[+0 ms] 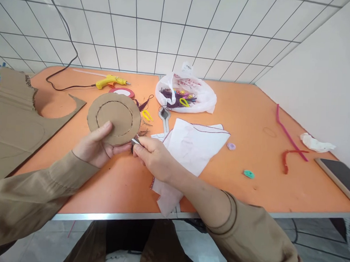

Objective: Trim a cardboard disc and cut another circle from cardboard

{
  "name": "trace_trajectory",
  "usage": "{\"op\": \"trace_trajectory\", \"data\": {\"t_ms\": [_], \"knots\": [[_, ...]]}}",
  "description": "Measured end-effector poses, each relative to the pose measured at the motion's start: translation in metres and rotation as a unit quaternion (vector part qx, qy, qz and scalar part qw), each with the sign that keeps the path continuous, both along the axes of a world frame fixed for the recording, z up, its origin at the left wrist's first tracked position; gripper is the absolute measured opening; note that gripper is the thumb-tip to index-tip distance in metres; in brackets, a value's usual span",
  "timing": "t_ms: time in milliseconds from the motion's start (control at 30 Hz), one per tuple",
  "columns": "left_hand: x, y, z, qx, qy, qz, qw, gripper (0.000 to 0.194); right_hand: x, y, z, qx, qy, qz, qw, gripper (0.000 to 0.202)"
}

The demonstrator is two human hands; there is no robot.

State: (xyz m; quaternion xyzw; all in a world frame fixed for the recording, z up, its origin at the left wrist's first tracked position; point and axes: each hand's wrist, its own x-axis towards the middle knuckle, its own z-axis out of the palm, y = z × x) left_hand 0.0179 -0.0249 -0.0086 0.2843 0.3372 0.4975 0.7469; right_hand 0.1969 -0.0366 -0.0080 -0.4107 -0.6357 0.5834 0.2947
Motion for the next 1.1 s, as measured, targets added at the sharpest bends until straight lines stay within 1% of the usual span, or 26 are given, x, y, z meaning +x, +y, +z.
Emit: {"op": "trace_trajectory", "data": {"t_ms": [133,200,267,567,833,900,1100], "knots": [[-0.011,0.004,0.01,0.0,0.078,-0.027,0.997,0.048,0.003,0.002,0.002,-0.002,-0.019,0.009,1.0,0.02],[-0.012,0.004,0.012,0.004,0.118,-0.04,0.992,0.048,0.004,0.002,0.002,0.002,-0.019,0.011,1.0,0.02],[-0.011,0.004,0.013,0.008,0.134,-0.039,0.99,0.047,0.006,0.002,0.001,0.005,-0.016,0.009,1.0,0.02],[-0.009,0.003,0.012,-0.008,0.11,-0.029,0.993,0.033,0.007,0.001,0.0,0.023,-0.017,-0.027,0.999,0.023],[-0.007,0.001,0.016,-0.009,0.11,-0.02,0.994,0.023,0.008,0.0,0.002,0.039,-0.028,-0.016,0.999,0.023],[-0.007,0.001,0.015,-0.007,0.107,-0.021,0.994,0.024,0.008,0.0,0.001,0.041,-0.035,-0.018,0.998,0.022],[-0.007,0.002,0.013,-0.009,0.114,-0.019,0.993,0.033,0.006,-0.001,0.002,0.066,-0.066,-0.016,0.995,0.021]]}}
